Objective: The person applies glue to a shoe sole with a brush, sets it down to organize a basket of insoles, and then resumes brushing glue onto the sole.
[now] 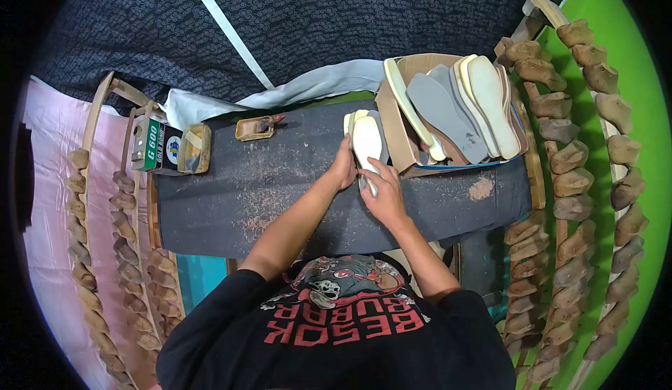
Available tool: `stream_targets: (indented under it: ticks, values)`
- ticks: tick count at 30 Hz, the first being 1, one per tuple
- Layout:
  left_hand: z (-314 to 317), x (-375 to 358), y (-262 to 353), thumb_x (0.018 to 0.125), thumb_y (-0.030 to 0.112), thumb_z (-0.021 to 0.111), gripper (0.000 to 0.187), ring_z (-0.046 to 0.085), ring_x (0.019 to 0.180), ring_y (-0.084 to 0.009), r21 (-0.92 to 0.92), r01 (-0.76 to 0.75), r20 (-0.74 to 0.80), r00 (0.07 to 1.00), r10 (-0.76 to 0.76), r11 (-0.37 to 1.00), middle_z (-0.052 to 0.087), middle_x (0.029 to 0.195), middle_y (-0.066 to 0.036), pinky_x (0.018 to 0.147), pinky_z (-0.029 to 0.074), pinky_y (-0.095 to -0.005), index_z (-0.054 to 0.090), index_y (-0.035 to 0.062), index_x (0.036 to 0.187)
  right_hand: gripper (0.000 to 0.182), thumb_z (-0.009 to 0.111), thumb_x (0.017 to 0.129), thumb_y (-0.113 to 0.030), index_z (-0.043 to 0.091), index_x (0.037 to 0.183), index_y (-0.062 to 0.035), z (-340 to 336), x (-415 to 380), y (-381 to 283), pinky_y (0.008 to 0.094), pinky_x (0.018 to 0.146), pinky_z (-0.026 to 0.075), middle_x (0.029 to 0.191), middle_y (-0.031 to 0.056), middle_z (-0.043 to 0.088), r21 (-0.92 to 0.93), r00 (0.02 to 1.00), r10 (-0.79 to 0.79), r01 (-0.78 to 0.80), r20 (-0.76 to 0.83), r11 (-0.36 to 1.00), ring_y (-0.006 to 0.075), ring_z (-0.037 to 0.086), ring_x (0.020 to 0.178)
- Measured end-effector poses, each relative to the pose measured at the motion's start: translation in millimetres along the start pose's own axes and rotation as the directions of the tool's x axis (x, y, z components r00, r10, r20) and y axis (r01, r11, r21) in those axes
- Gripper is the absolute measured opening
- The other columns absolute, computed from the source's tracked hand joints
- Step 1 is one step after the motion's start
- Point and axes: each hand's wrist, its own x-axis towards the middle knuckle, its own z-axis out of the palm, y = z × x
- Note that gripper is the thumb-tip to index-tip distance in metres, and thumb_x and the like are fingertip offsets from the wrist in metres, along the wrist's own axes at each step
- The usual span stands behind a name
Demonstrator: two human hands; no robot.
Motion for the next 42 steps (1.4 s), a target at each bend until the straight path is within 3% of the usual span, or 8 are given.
stream_targets:
  ticks: [5,11,13,15,18,21,24,42]
  values:
    - [-1,-5,-6,0.104,0.061,0.025,0.075,0.047,0.136,-0.0288,-0.095,-0.012,-0.066,0.998,0.005,0.995,0.051,0.146,-0.016,0.114,0.035,-0.044,0.037,0.0054,0.152,0.033,0.062,0.081,0.001,0.072,0.112,-0.0034,-16,-1,-2,0.0384,0.108,0.042,0.138,0.0133,0.057,0.365,0.994,0.11,-0.11,0.022,0.925,0.0296,0.055,0.129]
    - [-30,0,-35,0.099,0.065,0.039,0.084,0.035,0.141,-0.0317,0.218,-0.295,-0.384,0.85,0.36,0.93,0.038,0.153,-0.018,0.116,0.029,-0.0479,0.032,-0.0017,0.151,0.042,0.049,0.083,0.007,0.056,0.124,-0.002,-12,-11,6,0.0375,0.103,0.048,0.141,0.0145,0.05,0.872,0.949,0.313,-0.177,0.029,0.456,0.0261,0.057,0.127]
    - [1,-40,-11,0.101,0.061,0.038,0.08,0.037,0.141,-0.0303,0.259,-0.318,-0.379,0.835,0.399,0.912,0.041,0.151,-0.017,0.116,0.029,-0.0466,0.034,-0.0018,0.149,0.045,0.047,0.083,0.008,0.051,0.127,-0.0031,-12,-13,2,0.0391,0.102,0.05,0.138,0.0156,0.051,0.951,0.932,0.335,-0.222,0.142,0.214,0.0271,0.06,0.121]
    - [2,-58,-1,0.103,0.056,0.039,0.073,0.042,0.138,-0.0288,0.045,-0.304,-0.015,0.952,0.305,0.952,0.046,0.148,-0.016,0.116,0.03,-0.0458,0.038,-0.0018,0.147,0.046,0.045,0.083,0.009,0.048,0.128,-0.0031,-1,-13,3,0.0392,0.099,0.053,0.133,0.0153,0.053,0.952,0.936,0.31,-0.234,0.166,0.196,0.0262,0.063,0.116]
    - [0,-79,9,0.104,0.045,0.043,0.061,0.055,0.126,-0.0271,-0.003,-0.282,0.019,0.959,0.282,0.959,0.056,0.139,-0.015,0.107,0.044,-0.0444,0.043,-0.002,0.143,0.046,0.046,0.084,0.01,0.049,0.129,-0.0004,14,-10,-13,0.0281,0.087,0.052,0.128,0.0102,0.053,0.963,0.921,0.322,-0.257,0.219,0.079,0.0182,0.066,0.104]
    - [-19,-92,12,0.104,0.037,0.045,0.054,0.062,0.116,-0.0269,0.015,-0.318,0.065,0.946,0.317,0.948,0.061,0.133,-0.015,0.098,0.054,-0.0429,0.046,-0.0031,0.14,0.044,0.052,0.084,0.009,0.052,0.127,-0.0013,32,-8,-10,0.0253,0.082,0.051,0.125,0.0093,0.054,0.906,0.912,0.242,-0.379,0.332,0.188,0.0145,0.065,0.094]
    - [-56,-105,11,0.105,0.036,0.041,0.052,0.063,0.114,-0.0264,-0.068,-0.346,-0.029,0.938,0.345,0.936,0.06,0.136,-0.014,0.095,0.055,-0.0426,0.046,-0.0017,0.14,0.037,0.058,0.086,0.006,0.059,0.122,-0.0042,54,-1,-9,0.0225,0.077,0.048,0.117,0.006,0.056,0.649,0.944,0.096,-0.289,0.316,0.703,0.0107,0.056,0.079]
    - [-216,-204,39,0.102,0.068,0.017,0.078,0.068,0.088,-0.0207,-0.285,-0.259,0.091,0.951,0.295,0.923,0.062,0.132,-0.011,0.073,0.058,-0.036,0.049,0.0097,0.143,0.066,0.065,0.097,-0.038,0.038,0.147,-0.0041,227,181,-69,0.0247,0.051,0.048,0.099,0.0073,0.063,0.556,0.749,0.424,-0.662,0.509,0.503,0.011,0.057,0.06]
